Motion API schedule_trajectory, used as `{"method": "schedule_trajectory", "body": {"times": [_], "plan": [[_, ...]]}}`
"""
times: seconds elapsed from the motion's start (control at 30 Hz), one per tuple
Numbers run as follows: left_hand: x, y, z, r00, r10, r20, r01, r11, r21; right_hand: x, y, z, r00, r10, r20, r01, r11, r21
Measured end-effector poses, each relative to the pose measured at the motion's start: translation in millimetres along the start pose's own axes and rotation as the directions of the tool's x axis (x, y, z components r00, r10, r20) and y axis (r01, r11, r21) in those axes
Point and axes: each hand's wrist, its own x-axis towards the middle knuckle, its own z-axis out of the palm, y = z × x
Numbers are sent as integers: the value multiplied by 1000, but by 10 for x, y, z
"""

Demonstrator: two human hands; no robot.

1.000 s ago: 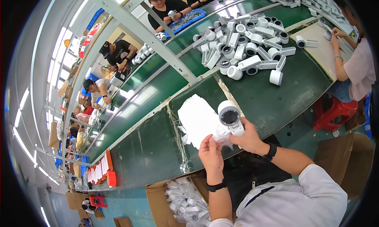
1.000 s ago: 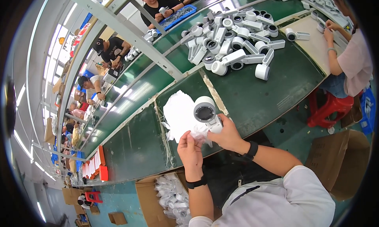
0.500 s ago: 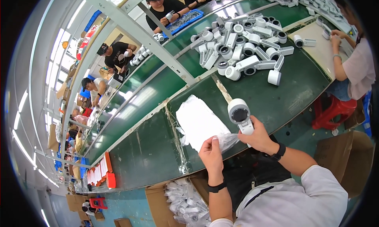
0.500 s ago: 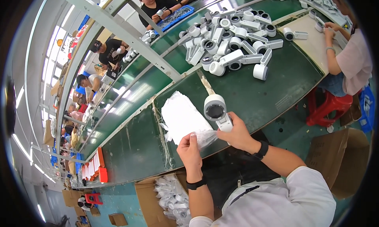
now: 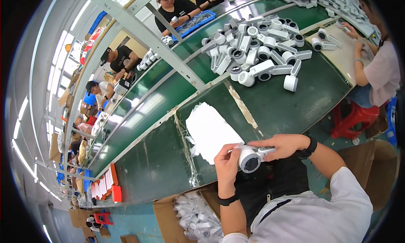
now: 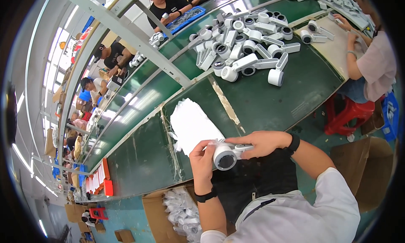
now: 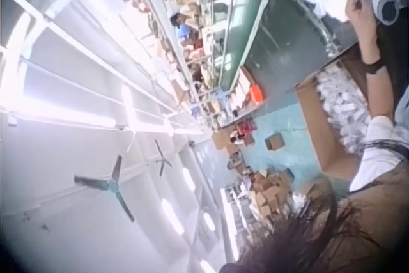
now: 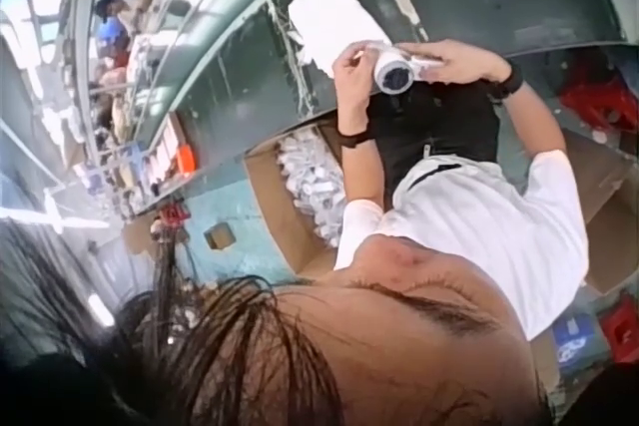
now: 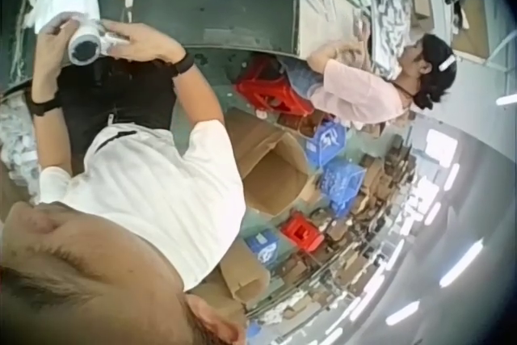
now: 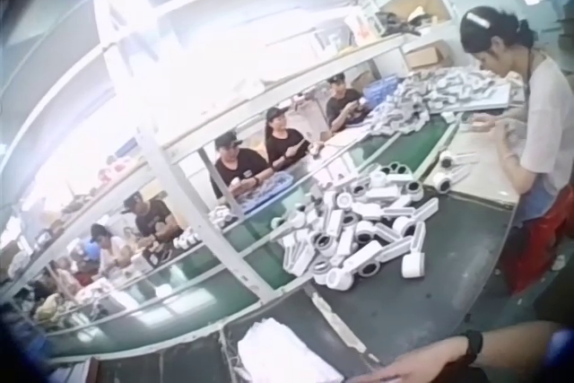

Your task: The person picks up a handheld fan from the table, slides it into a plastic bag, and places the bagged fan into a cardboard box, repeating the process for several more fans.

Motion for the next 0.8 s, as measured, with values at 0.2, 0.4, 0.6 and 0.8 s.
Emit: {"method": "schedule_trajectory", "body": {"times": [0.2, 0.4, 0.6, 0.8], "plan": [[-46, 11, -81, 962, 261, -76, -243, 951, 191, 117, 17, 210, 972, 186, -143, -155, 967, 204], [-101, 33, 130, 818, 572, 62, -490, 637, 595, 229, 53, 487, 899, 332, -284, -165, 860, 484], [-187, -133, 265, 771, 587, 246, -563, 448, 695, 348, 68, 527, 901, 348, -257, -10, 610, 792], [-333, -213, 274, 801, 426, 420, -593, 657, 465, 490, 215, 623, 754, 256, -605, 364, 604, 709]]}}
